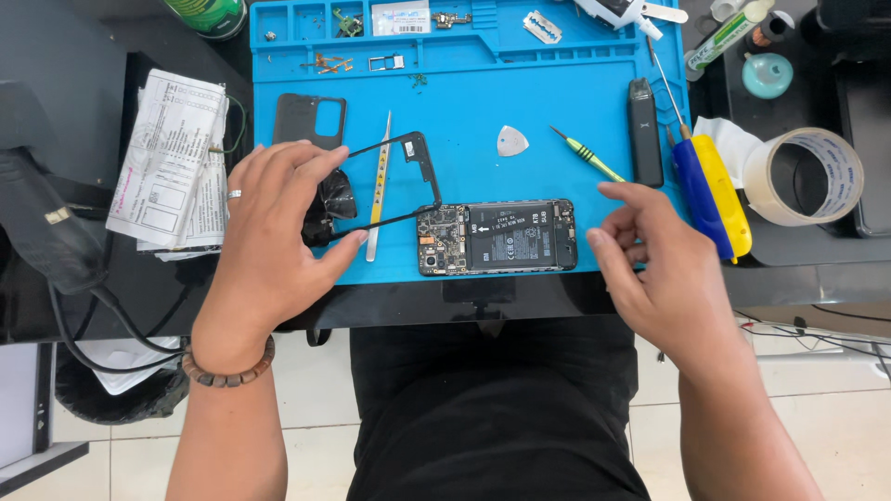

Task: The person works on a disassembled smartphone motherboard, connecting small ribbon cables and components by hand. They handle the motherboard, a phone frame, and various small parts on a blue work mat, occasionally using a screwdriver and a plastic pry tool.

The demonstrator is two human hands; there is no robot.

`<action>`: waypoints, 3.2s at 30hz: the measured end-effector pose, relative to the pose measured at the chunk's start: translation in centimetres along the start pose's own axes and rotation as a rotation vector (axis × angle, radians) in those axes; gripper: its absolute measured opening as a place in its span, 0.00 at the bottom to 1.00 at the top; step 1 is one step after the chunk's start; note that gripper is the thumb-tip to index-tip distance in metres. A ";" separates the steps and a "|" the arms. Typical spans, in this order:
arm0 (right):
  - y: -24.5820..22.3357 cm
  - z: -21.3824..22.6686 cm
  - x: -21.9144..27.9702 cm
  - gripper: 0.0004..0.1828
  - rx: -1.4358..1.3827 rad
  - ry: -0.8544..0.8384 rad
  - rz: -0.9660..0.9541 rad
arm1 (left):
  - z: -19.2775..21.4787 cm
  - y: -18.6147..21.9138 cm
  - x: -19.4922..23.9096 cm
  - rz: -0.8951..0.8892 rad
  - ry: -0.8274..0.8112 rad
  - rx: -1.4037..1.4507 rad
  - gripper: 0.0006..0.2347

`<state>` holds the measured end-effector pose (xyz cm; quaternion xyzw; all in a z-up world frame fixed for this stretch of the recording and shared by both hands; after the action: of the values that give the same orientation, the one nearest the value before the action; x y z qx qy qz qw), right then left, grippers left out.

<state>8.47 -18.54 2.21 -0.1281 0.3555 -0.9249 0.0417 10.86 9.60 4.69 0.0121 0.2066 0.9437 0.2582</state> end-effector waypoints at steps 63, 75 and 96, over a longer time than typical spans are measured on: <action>-3.6 -2.2 0.1 0.29 0.672 -0.100 0.540 | -6.2 7.7 -2.7 -0.222 -0.047 0.123 0.24; -3.6 -1.8 0.6 0.29 0.569 -0.079 0.606 | -6.4 10.6 -2.9 -0.350 -0.055 -0.133 0.18; -7.4 -1.3 1.9 0.10 0.625 0.189 0.876 | -5.5 10.8 -3.0 -0.535 0.140 -0.309 0.11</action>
<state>6.44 -12.53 6.60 0.1344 0.0860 -0.8901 0.4270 7.54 -2.45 4.25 -0.1469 0.0740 0.8610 0.4813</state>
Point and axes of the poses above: each hand's wrist, its own x-axis away from the middle knuckle, its own z-axis out of the back of the hand, y = z × x, the point moved 9 cm from there along -x, towards the middle knuckle, and after that the axes turned 12 degrees about -y, right-handed, at the moved point
